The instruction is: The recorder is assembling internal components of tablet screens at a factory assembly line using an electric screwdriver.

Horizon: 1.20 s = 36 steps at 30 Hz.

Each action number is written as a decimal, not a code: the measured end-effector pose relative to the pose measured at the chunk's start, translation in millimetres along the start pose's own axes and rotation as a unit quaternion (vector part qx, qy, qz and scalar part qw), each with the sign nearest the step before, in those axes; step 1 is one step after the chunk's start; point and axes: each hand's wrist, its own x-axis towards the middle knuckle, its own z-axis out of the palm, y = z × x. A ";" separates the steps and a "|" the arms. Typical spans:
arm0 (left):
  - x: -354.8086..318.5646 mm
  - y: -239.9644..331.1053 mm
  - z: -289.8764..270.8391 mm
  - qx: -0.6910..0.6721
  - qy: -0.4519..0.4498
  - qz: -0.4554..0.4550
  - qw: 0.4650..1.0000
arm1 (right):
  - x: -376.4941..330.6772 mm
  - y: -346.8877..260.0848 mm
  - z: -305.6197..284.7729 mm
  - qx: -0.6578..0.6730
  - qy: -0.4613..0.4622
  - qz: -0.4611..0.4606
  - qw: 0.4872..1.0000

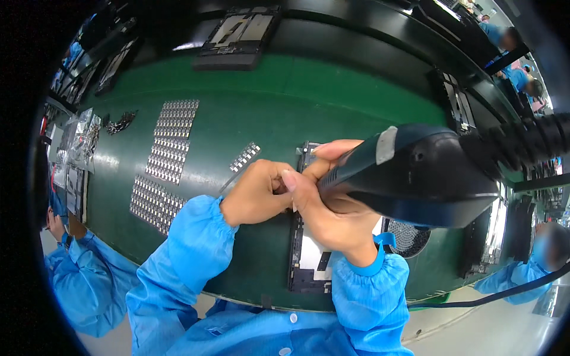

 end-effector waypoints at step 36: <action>7.6 -2.8 -4.5 -0.034 0.000 0.033 0.999 | -1.2 10.2 -2.7 -0.107 -0.108 -0.058 0.987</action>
